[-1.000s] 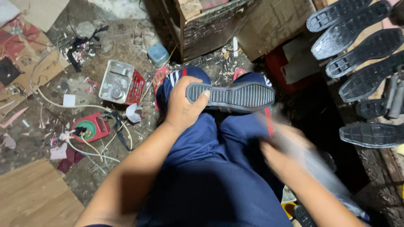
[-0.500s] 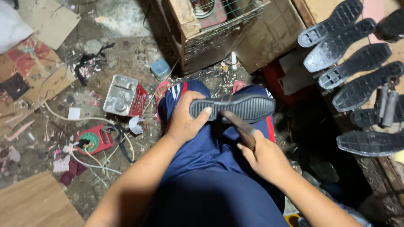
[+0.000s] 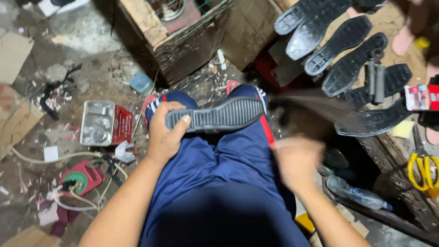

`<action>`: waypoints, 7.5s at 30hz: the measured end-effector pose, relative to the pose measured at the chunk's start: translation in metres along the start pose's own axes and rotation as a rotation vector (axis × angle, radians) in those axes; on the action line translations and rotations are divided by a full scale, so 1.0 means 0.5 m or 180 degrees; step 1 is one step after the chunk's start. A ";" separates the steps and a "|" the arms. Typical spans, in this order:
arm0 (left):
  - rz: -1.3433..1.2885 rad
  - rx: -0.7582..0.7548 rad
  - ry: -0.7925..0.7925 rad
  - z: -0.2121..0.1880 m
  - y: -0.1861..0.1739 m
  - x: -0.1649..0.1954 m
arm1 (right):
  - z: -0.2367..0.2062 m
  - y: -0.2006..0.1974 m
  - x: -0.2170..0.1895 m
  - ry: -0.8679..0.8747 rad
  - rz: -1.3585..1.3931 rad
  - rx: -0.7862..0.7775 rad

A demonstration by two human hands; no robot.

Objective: The person sits on the floor holding a shoe with a rubber sole on their lap. They press and hammer the sole edge with a metal hand tool, reposition the shoe repeatedly, then use yellow-handled scissors to trim excess sole material around the edge and continue pressing the sole with the tool.

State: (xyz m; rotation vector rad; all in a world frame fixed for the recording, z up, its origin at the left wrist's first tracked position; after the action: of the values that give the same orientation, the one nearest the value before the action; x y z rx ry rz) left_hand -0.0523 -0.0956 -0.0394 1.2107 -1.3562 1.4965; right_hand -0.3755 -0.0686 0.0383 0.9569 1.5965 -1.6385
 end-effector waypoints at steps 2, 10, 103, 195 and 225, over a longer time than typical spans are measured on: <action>-0.0032 -0.0052 -0.0176 0.001 -0.003 0.002 | -0.025 0.035 0.079 0.1015 0.0377 -0.0630; 0.0570 -0.0218 -0.0043 -0.048 -0.006 0.034 | -0.006 -0.123 0.123 0.0156 -0.0259 0.0587; 0.1924 -0.0408 0.0755 -0.141 -0.067 0.360 | -0.043 0.184 -0.191 -0.1936 0.2160 -0.1428; -0.3473 -0.0363 -0.0195 -0.031 -0.106 0.204 | -0.014 0.252 -0.090 0.0126 0.2195 -0.3114; -0.1044 -0.0746 -0.0187 -0.087 -0.154 0.207 | -0.042 0.267 -0.070 0.0418 0.2577 -0.2939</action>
State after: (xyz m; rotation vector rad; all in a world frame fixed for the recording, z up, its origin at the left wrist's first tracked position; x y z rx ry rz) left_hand -0.0118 -0.0474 0.0814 1.2618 -1.2592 1.0511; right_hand -0.2424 -0.0555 -0.0017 0.9797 1.4895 -0.2299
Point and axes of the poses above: each hand's wrist, its own z-axis towards the middle knuckle, its own y-axis out of the palm, x = y × z, the point moved 3 cm from there along z, towards the middle knuckle, and after that the axes turned 9 degrees about -y, right-handed, at the moved point
